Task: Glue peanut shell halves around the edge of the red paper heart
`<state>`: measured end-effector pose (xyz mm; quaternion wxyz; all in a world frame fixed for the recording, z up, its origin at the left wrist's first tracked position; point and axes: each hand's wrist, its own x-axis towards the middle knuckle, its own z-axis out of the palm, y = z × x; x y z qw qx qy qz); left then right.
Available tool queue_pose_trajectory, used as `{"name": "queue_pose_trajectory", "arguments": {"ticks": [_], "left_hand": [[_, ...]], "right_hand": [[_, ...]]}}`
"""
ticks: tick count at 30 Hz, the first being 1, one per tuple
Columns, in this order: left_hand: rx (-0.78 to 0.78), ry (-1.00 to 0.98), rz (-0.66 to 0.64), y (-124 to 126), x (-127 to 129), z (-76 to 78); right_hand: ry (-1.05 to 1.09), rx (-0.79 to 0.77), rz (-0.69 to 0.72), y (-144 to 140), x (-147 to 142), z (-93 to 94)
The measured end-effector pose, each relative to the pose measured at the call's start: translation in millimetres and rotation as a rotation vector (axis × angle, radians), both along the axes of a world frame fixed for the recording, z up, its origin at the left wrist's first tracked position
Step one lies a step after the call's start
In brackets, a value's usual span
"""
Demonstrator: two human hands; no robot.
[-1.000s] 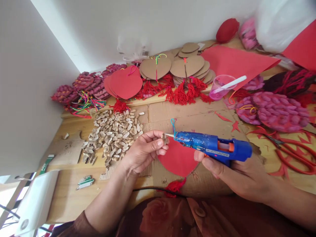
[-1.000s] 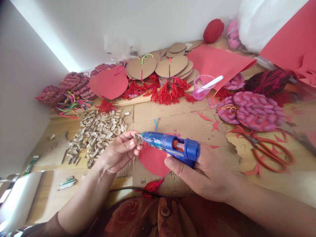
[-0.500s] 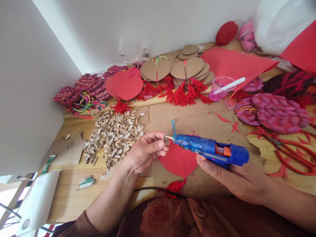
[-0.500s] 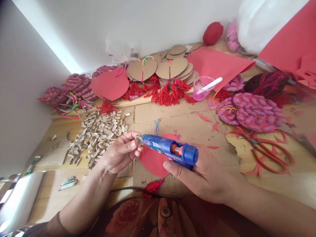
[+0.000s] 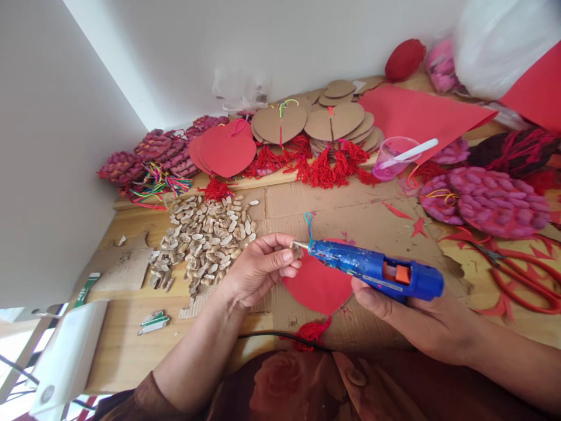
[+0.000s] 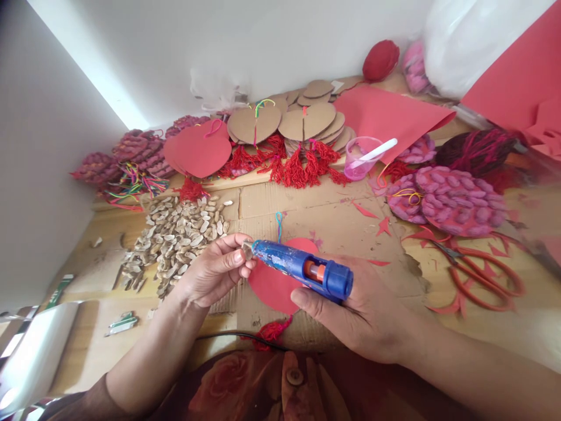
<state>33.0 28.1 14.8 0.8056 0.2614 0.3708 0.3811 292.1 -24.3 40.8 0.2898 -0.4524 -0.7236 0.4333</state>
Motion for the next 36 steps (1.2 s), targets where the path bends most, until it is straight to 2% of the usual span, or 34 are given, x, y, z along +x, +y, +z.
{"name": "queue_pose_trajectory", "arguments": {"ticks": [16, 29, 36], "left_hand": [[0.032, 0.015, -0.034, -0.7, -1.0, -1.0], [0.038, 0.027, -0.011, 0.1, -1.8, 1.0], [0.056, 0.022, 0.013, 1.0, -2.1, 0.3]], "right_hand": [[-0.013, -0.006, -0.021, 1.2, 0.4, 2.2], [-0.012, -0.015, -0.022, 1.8, 0.0, 3.0], [-0.014, 0.032, -0.008, 2.8, 0.1, 0.9]]}}
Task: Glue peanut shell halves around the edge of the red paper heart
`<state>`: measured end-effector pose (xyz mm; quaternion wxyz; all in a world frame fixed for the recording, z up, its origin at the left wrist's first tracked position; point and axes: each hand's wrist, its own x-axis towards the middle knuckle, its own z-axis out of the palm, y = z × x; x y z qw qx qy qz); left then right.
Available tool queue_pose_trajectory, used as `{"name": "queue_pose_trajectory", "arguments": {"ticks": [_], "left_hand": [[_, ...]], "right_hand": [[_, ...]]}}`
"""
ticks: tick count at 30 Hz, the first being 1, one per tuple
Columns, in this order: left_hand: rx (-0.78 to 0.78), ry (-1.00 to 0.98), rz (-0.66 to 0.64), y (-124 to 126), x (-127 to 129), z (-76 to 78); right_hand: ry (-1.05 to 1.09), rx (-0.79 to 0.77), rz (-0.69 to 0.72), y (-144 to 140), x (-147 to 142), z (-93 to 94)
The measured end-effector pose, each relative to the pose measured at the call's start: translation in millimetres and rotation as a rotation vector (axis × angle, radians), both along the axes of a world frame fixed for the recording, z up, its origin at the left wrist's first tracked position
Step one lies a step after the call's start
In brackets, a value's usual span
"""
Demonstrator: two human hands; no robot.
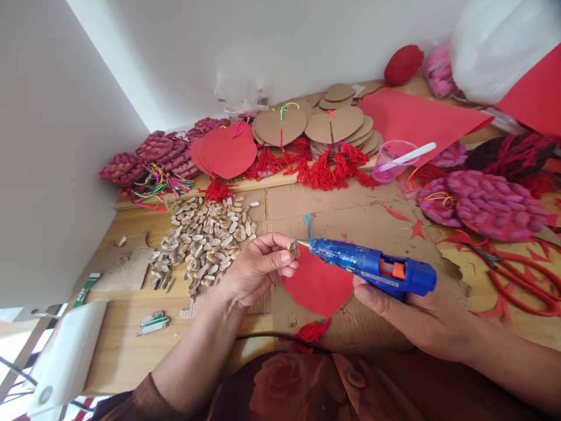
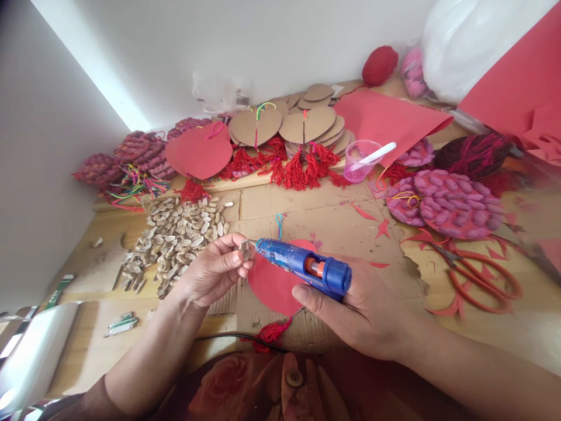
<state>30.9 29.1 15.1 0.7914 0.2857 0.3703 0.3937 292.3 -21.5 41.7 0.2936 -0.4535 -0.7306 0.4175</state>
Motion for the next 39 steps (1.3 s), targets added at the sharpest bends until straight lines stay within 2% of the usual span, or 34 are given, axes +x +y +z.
{"name": "queue_pose_trajectory", "arguments": {"ticks": [5, 9, 17, 24, 32, 39], "left_hand": [[-0.008, 0.004, 0.047, 0.7, 1.9, 0.8], [-0.026, 0.019, 0.054, 1.1, 1.6, 1.3], [-0.016, -0.027, 0.020, 1.7, -2.5, 0.2], [0.040, -0.024, 0.045, 2.8, -2.9, -2.5], [0.092, 0.000, 0.074, 2.3, -3.8, -4.7], [0.085, 0.020, 0.079, 1.9, -3.8, -4.0]], "right_hand": [[0.042, 0.014, -0.061, -2.5, 1.1, -6.0], [0.109, 0.031, -0.041, -2.6, 0.0, -5.4], [0.054, 0.053, 0.008, 0.6, -1.5, 2.8], [0.006, 0.053, -0.077, -5.1, -3.4, -2.2], [0.037, -0.005, 0.002, -4.2, -3.4, -0.8], [0.029, -0.022, -0.009, -4.9, -3.3, -0.9]]}}
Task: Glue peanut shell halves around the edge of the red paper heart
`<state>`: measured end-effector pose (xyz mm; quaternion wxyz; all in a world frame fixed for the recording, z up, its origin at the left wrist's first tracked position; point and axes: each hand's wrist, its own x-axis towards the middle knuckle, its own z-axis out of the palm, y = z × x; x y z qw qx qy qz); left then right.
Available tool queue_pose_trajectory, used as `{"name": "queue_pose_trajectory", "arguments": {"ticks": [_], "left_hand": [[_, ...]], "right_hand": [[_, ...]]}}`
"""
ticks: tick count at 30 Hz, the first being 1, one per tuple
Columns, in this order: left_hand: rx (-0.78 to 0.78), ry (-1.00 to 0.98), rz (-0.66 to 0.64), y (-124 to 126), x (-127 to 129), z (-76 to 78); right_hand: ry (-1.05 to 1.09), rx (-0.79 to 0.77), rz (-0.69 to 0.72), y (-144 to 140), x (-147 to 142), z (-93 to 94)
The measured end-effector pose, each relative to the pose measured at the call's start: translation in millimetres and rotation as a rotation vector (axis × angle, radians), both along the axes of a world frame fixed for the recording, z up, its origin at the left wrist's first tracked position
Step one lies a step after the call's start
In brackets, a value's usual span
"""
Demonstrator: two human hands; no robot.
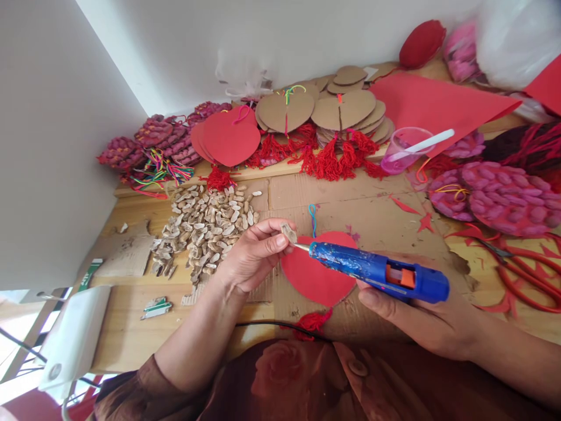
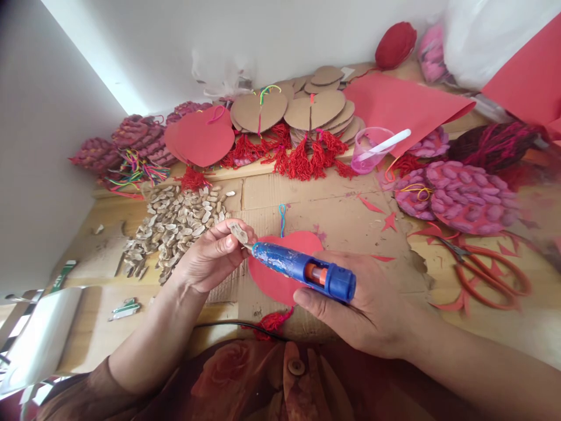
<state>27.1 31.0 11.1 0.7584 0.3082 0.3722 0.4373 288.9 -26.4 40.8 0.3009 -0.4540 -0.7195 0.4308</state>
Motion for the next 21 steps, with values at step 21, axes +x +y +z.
{"name": "queue_pose_trajectory", "arguments": {"ticks": [21], "left_hand": [[0.011, -0.011, 0.003, 1.3, -1.2, -3.8]], "right_hand": [[-0.025, 0.017, 0.008, -0.5, -1.1, -0.2]]}}
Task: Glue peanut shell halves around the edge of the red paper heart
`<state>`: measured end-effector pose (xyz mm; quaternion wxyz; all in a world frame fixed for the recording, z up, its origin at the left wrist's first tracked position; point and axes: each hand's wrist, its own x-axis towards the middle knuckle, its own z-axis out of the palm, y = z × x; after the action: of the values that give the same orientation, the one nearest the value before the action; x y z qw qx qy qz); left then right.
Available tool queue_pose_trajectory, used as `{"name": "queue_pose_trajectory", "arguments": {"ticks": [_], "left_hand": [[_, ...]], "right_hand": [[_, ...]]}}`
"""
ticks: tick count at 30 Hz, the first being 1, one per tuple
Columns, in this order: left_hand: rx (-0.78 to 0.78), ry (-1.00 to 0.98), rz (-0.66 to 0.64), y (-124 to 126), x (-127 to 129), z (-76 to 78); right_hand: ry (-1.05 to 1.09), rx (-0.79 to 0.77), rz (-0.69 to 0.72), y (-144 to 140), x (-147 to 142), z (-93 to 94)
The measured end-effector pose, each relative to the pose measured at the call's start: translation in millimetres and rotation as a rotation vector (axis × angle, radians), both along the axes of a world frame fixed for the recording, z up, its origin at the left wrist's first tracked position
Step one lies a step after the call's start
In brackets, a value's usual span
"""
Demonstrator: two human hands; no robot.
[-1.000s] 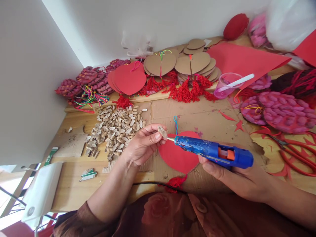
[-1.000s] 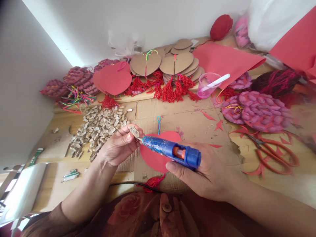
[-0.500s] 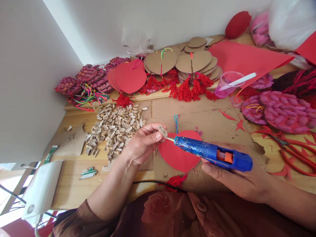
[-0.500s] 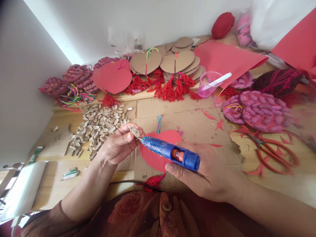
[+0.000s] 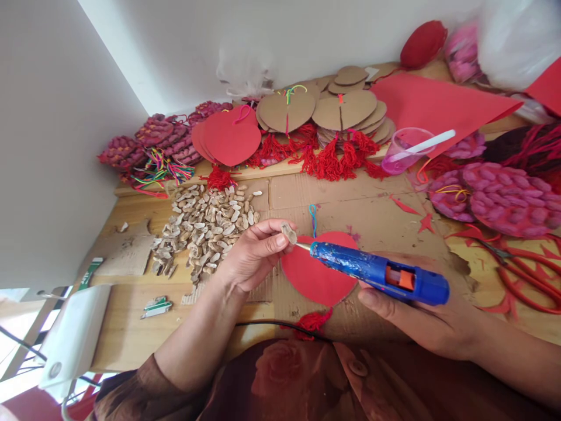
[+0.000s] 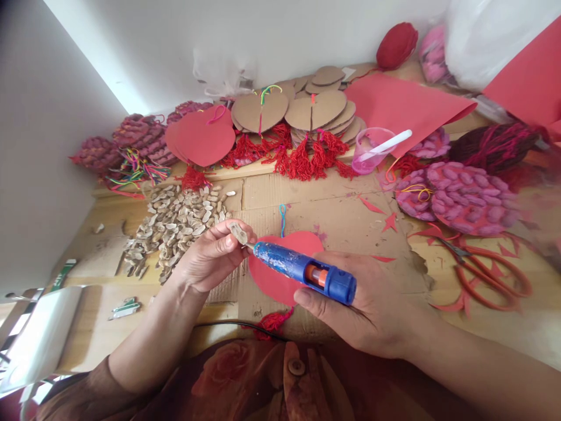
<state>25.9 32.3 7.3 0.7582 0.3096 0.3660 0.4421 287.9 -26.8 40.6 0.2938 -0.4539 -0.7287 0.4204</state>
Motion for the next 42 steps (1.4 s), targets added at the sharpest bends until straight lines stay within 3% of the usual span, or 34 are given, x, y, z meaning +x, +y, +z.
{"name": "queue_pose_trajectory", "arguments": {"ticks": [5, 11, 17, 25, 28, 30, 32, 37, 42], "left_hand": [[-0.016, 0.011, 0.002, 0, 0, -0.2], [-0.014, 0.002, -0.003, 0, 0, 0.2], [-0.006, -0.022, -0.011, -1, 0, -0.1], [0.037, -0.073, 0.058, 0, -1, 2.5], [0.083, -0.067, 0.123, 4, -4, 5.7], [0.137, 0.034, 0.169, 6, -6, 7.4], [0.245, 0.263, 0.171, 6, -8, 8.7], [0.719, 1.023, 0.042, 3, -2, 12.3], [1.057, 1.449, -0.129, 7, 13, 17.0]], "right_hand": [[-0.038, 0.018, -0.056, -1, -1, 1.5], [-0.034, 0.047, 0.076, 6, 5, 0.1], [-0.001, 0.015, -0.026, 1, -2, 0.3], [0.019, 0.054, -0.009, 7, 1, -5.6], [0.100, -0.012, -0.119, 14, 0, -11.1], [0.198, -0.101, -0.208, 18, -3, -16.1], [0.304, -0.200, -0.280, 22, -6, -23.2], [0.451, -0.345, -0.298, 24, -11, -44.8], [0.503, -0.385, -0.316, 25, -10, -54.3]]}}
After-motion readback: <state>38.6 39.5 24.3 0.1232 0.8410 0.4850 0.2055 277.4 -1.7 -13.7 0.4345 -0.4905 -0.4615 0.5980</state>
